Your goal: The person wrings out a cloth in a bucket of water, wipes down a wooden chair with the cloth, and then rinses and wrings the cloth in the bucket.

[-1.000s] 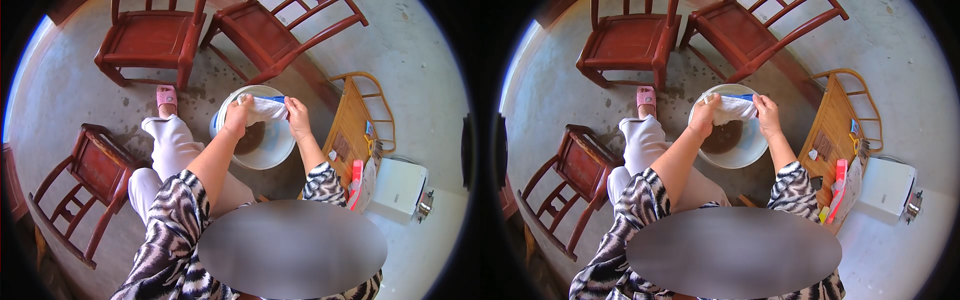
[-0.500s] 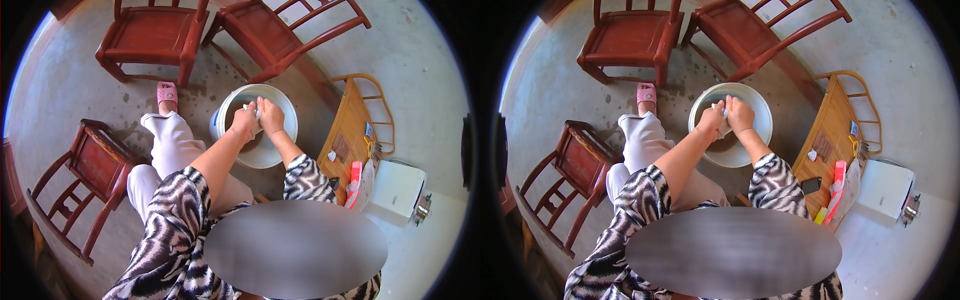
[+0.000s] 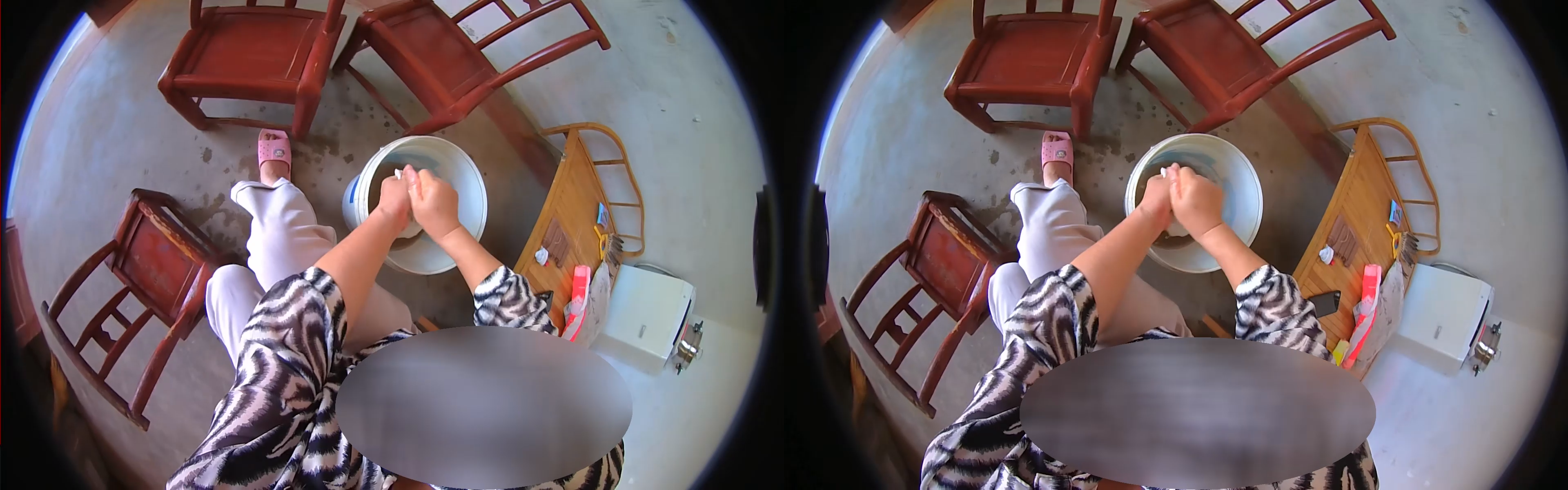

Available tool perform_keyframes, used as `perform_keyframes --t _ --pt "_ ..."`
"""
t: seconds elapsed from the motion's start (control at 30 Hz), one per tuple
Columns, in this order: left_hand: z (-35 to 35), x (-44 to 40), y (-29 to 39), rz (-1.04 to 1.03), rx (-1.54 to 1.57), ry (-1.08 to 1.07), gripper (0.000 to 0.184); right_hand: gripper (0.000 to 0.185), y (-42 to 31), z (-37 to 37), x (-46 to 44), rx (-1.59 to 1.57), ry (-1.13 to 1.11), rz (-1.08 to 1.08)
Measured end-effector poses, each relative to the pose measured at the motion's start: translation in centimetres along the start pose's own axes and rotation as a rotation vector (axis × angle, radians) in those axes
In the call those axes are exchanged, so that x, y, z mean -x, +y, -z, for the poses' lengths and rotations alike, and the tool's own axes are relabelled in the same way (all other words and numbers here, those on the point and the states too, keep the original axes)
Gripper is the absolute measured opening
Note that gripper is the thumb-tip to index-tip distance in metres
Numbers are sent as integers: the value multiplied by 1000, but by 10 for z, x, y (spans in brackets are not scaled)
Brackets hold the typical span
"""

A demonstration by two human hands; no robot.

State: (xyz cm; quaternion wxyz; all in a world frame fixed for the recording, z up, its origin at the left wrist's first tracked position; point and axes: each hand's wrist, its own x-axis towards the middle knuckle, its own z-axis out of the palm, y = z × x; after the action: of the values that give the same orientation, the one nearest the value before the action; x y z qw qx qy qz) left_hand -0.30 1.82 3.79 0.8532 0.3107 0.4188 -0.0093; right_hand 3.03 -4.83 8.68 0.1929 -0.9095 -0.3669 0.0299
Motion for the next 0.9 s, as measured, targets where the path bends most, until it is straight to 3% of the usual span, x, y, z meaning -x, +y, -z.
perform_keyframes --t 0.07,0.1,0.2,0.3,0.33,0.4,0.53,0.7,0.83,0.9 --pt "2 -5 -5 10 126 -107 35 33 1 -1 0 5 44 -5" --pt "-6 5 2 56 86 -32 35 34 14 -2 -4 38 14 -78" --pt "-6 7 1 51 46 -112 32 39 60 -20 -8 -6 -42 -224" --pt "-4 5 6 37 151 -117 32 36 86 -25 -3 -736 -67 -522" --pt "-1 5 9 35 151 -110 32 36 75 -13 -1 -892 -49 -523" --pt "-1 7 14 -26 170 -57 30 32 63 24 -2 -1323 -288 -719" --pt "1 8 19 4 223 -74 26 27 78 40 -1 -1265 -423 -560" --pt "-6 11 17 -66 259 -69 23 15 86 31 -4 -1175 -239 -519" --pt "-6 0 10 -103 284 -92 20 15 63 27 -8 -1272 -170 -522" --pt "-5 0 8 -111 248 -61 19 17 53 24 -10 -1157 -155 -539"
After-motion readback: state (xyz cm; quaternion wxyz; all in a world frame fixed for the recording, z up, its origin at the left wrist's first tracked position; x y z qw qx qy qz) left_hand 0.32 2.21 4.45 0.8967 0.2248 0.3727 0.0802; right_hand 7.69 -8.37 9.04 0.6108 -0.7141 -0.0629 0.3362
